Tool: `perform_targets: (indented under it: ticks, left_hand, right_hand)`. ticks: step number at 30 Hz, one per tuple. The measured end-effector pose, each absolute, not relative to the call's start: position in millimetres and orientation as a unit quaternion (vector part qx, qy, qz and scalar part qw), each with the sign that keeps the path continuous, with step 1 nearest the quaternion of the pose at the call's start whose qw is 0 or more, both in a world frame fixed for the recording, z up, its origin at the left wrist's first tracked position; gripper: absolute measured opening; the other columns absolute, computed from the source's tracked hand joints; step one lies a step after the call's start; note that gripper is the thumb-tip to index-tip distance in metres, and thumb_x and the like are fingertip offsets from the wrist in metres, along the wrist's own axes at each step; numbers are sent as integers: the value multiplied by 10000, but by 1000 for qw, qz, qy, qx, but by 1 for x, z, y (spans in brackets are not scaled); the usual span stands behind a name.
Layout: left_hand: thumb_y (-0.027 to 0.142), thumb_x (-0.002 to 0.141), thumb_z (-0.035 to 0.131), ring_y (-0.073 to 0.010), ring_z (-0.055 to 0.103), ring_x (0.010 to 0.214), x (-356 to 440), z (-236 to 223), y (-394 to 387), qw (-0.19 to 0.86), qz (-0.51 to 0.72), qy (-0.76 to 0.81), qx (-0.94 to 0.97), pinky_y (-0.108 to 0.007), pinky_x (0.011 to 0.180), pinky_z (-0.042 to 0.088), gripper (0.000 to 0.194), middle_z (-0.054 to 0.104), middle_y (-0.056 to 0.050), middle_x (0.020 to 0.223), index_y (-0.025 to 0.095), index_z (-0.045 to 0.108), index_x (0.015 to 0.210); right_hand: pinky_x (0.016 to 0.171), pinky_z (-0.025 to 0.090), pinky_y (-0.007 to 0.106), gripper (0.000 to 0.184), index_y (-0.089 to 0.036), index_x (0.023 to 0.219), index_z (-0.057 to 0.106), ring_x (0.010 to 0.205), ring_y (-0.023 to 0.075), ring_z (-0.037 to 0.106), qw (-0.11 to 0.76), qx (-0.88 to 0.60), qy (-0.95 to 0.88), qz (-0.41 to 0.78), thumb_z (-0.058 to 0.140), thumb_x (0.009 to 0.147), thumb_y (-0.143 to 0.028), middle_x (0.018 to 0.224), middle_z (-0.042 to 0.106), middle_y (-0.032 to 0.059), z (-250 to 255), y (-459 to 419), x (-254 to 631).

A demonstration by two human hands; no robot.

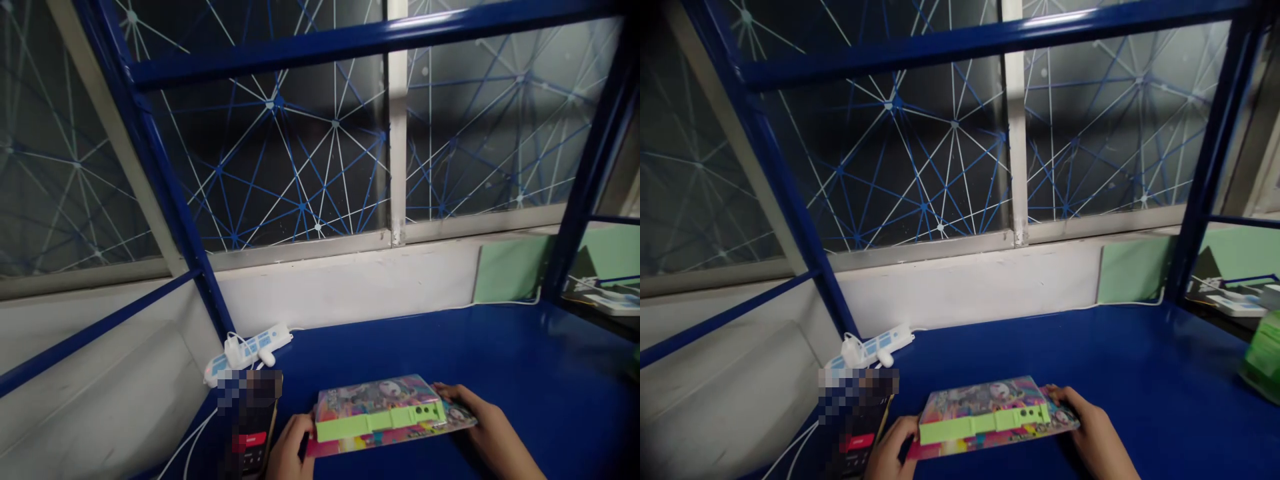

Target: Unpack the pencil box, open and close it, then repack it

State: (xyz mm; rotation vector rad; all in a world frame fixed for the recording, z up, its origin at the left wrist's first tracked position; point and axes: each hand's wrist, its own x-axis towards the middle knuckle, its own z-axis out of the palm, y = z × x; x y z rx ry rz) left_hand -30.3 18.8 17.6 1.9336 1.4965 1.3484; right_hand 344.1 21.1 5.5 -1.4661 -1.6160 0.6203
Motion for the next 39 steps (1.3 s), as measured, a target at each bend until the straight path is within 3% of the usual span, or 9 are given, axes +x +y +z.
perform_targets:
  ticks: [3, 7, 9, 14, 21, 26, 32, 39]
  left_hand:
    - [121, 717, 515, -232, 713, 864, -29, 11, 21, 195, 447, 533, 692, -276, 761, 540, 264, 729, -54, 906, 240, 684, 882]
    - [98, 625, 558, -275, 659, 1139, -30, -7, 25, 191, 439, 524, 705, -328, 962, 510, 624, 674, -129, 1210, 187, 619, 1240]
    - [114, 631, 580, -298, 593, 1247, -30, -13, 25, 176, 412, 526, 723, -373, 1044, 467, 717, 594, -154, 1337, 178, 572, 1345]
    - [278, 714, 651, -327, 485, 1354, -24, -11, 16, 145, 325, 585, 729, -435, 1115, 408, 778, 434, -145, 1494, 224, 459, 1466]
    - [370, 844, 582, -295, 471, 1371, -24, 6, 12, 201, 309, 588, 720, -434, 1140, 388, 615, 442, -126, 1490, 248, 474, 1437]
    - [365, 837, 590, -288, 496, 1337, -24, 8, 12, 202, 326, 580, 719, -413, 1119, 409, 606, 506, -134, 1415, 225, 489, 1418]
    - [393, 788, 617, -290, 538, 1280, -22, 3, 12, 190, 330, 606, 698, -404, 1075, 431, 718, 569, -122, 1320, 235, 436, 1464]
    - [429, 851, 539, -295, 552, 1243, -18, 5, 9, 197, 293, 620, 701, -373, 1048, 427, 712, 589, -138, 1272, 175, 409, 1504]
  right_hand:
    - [908, 525, 309, 307, -214, 1044, 746, 1131, 296, 688, 412, -583, -653, 254, 664, 769, -325, 1228, 726, 116, 5, 21, 342]
    - [954, 513, 317, 359, -214, 1141, 724, 1173, 273, 667, 388, -570, -682, 245, 620, 810, -304, 1304, 684, 117, 4, 21, 338]
    - [1030, 475, 345, 412, -217, 1217, 699, 1239, 267, 622, 365, -567, -709, 205, 598, 826, -295, 1357, 649, 111, 1, 21, 338]
    - [1127, 393, 470, 584, -239, 1414, 569, 1414, 307, 427, 263, -585, -760, 108, 590, 847, -374, 1524, 474, 90, -16, 15, 341]
    - [1190, 268, 556, 810, -310, 1534, 382, 1486, 335, 258, 195, -579, -786, 97, 632, 832, -627, 1614, 293, 44, -21, 6, 341]
    - [1179, 292, 584, 687, -368, 1512, 408, 1478, 323, 284, 197, -607, -766, 74, 552, 896, -636, 1600, 326, 6, -24, -10, 335]
    - [1115, 424, 549, 547, -345, 1407, 562, 1465, 332, 323, 243, -622, -743, 39, 566, 915, -583, 1535, 468, 12, -35, -24, 332]
    - [1001, 527, 525, 512, -199, 1269, 647, 1254, 342, 599, 298, -619, -725, -50, 600, 899, -549, 1349, 650, 130, -37, -23, 315]
